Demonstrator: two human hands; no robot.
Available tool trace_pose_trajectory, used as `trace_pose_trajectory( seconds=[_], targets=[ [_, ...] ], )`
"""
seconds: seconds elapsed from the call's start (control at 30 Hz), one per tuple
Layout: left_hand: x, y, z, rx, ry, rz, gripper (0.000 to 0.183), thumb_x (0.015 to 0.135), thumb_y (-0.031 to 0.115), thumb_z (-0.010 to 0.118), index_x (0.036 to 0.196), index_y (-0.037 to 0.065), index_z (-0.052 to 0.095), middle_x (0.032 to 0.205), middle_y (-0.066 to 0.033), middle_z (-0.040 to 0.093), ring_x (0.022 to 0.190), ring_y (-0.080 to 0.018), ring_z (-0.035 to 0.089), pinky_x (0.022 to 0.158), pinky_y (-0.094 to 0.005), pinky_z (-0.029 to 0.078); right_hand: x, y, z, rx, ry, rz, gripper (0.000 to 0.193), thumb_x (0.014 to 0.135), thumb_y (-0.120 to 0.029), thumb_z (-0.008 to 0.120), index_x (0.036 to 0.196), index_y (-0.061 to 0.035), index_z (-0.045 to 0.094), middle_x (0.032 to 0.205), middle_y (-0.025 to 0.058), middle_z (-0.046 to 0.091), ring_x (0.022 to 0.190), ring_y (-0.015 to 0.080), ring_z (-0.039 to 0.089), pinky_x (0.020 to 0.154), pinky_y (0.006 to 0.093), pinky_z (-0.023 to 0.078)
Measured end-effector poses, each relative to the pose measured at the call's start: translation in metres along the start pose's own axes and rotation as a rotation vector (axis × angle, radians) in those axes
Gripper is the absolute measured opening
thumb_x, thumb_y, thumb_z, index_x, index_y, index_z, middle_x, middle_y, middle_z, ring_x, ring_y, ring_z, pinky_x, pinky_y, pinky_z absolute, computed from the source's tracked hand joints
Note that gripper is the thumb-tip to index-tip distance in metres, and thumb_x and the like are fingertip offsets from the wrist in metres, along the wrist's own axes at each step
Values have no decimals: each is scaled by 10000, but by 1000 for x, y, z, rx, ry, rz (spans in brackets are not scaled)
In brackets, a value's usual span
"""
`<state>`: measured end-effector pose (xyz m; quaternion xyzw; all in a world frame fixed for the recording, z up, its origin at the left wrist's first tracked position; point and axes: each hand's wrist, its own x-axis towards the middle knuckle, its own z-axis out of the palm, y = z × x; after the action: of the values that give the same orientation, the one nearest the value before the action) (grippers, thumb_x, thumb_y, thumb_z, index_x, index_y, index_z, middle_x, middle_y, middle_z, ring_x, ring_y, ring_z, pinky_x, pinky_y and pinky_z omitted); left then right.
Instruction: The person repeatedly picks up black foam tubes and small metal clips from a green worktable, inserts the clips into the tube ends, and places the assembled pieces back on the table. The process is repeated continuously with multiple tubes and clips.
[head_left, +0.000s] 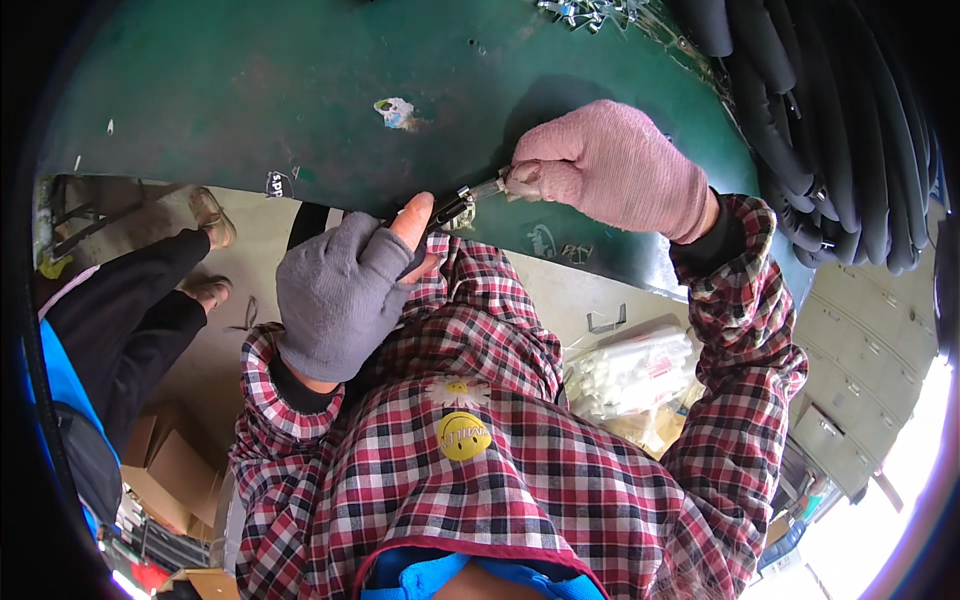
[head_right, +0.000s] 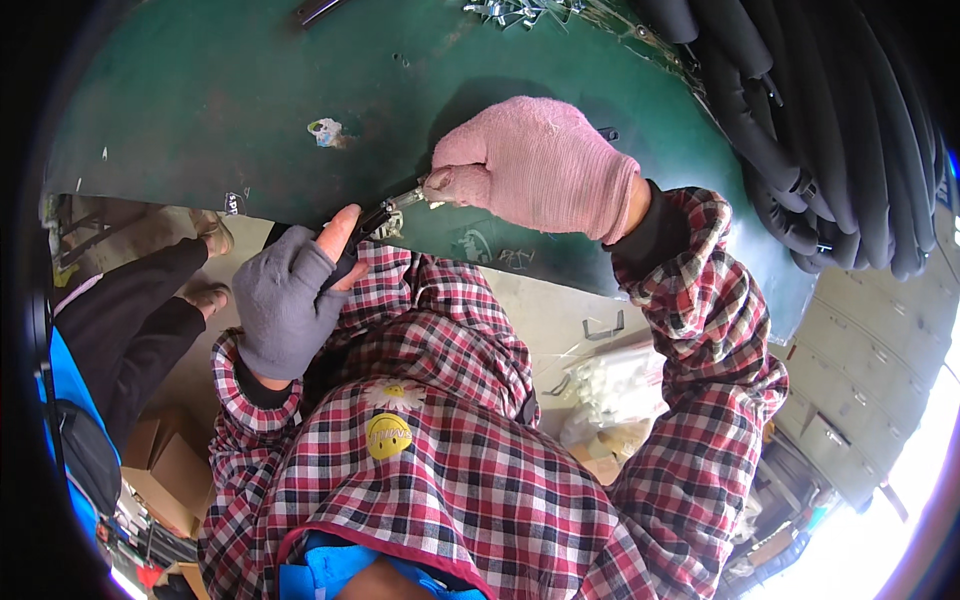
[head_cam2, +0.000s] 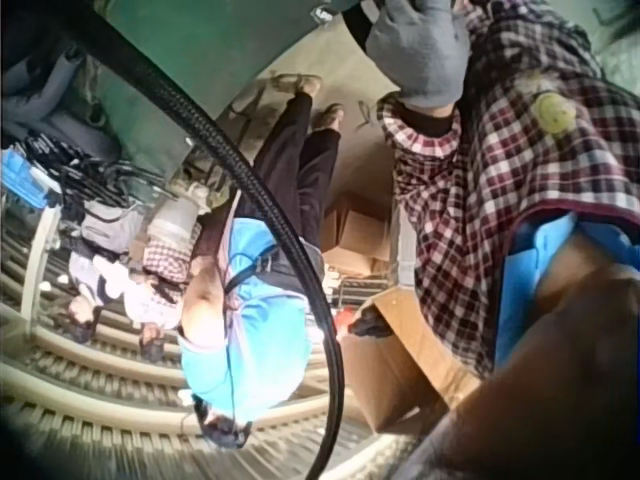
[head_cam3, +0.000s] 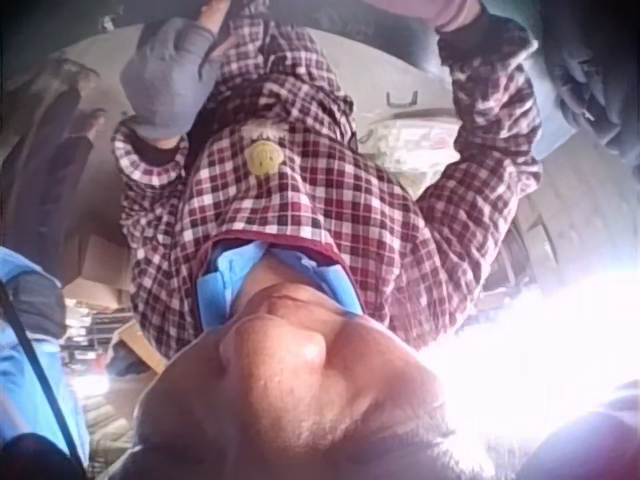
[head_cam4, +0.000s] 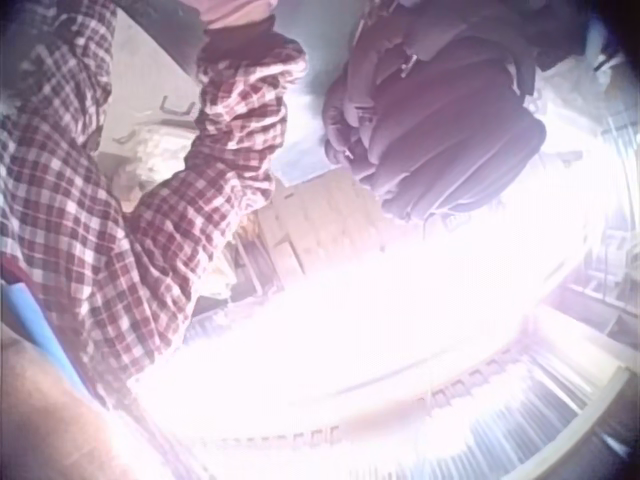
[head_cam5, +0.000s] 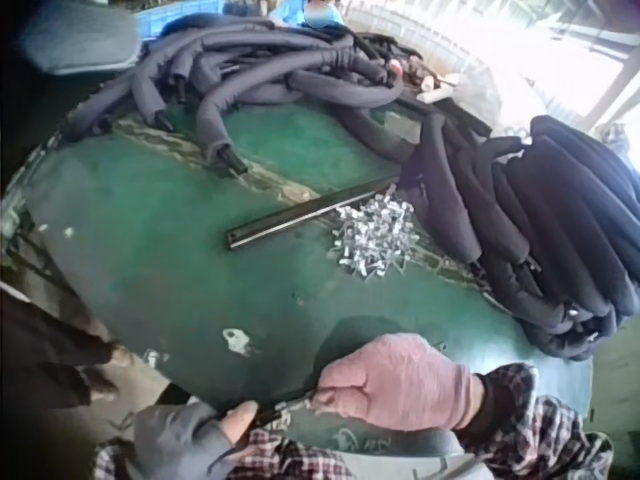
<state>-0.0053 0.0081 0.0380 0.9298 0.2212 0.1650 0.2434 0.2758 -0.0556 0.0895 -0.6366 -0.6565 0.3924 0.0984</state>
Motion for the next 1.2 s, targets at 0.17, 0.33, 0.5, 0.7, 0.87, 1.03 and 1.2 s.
trace_pose_trajectory(
  seconds=[0.17, 0.33, 0.5, 0.7, 0.87, 1.03, 1.2],
  targets=[
    [0, 0, 0, 41, -20, 1, 642, 792, 191, 812, 1401, 185, 610, 738, -69, 479, 620, -252, 549, 542, -396, 416, 6, -5, -5, -48, -80, 44, 262, 921, -361, 675, 1001, -127, 761, 859, 113, 705, 817, 321, 681, 727, 399, 543],
    [0, 0, 1, 64, -6, 6, 621, 808, 211, 803, 1398, 185, 612, 740, -70, 480, 616, -251, 549, 539, -396, 416, 7, -5, -3, -102, -59, 16, 272, 919, -379, 667, 1019, -147, 767, 888, 99, 720, 843, 318, 690, 753, 395, 554],
    [0, -1, 4, 59, -6, 3, 617, 808, 205, 803, 1396, 190, 613, 746, -68, 491, 619, -250, 554, 539, -396, 416, 11, -12, -1, -205, -75, 33, 301, 925, -411, 642, 1031, -163, 775, 928, 77, 735, 876, 314, 699, 782, 396, 565],
    [-2, -1, 3, 59, -24, -7, 623, 802, 195, 807, 1394, 196, 614, 749, -71, 499, 622, -251, 557, 541, -397, 418, 11, -15, 0, -251, -65, -22, 307, 940, -417, 619, 1020, -166, 776, 935, 76, 734, 893, 309, 700, 803, 397, 570],
    [-2, 1, 3, 28, 1, -5, 615, 797, 186, 809, 1383, 193, 624, 746, -72, 505, 625, -252, 561, 545, -399, 423, 14, -12, 7, -269, 13, -145, 262, 941, -363, 648, 945, -124, 754, 827, 137, 686, 780, 360, 661, 695, 405, 547],
    [-4, -2, 6, 52, 15, 3, 611, 791, 184, 814, 1374, 192, 633, 742, -71, 510, 616, -252, 560, 543, -394, 424, 15, -14, 7, -301, -2, -143, 262, 949, -352, 632, 938, -121, 755, 831, 129, 697, 785, 353, 669, 707, 411, 553],
    [-2, -2, 8, 67, 25, 11, 603, 796, 189, 813, 1372, 195, 635, 741, -71, 514, 612, -250, 561, 539, -388, 425, 16, -13, 6, -351, -61, -115, 287, 958, -382, 596, 1009, -156, 766, 916, 82, 721, 898, 307, 692, 822, 398, 568]
  ],
)
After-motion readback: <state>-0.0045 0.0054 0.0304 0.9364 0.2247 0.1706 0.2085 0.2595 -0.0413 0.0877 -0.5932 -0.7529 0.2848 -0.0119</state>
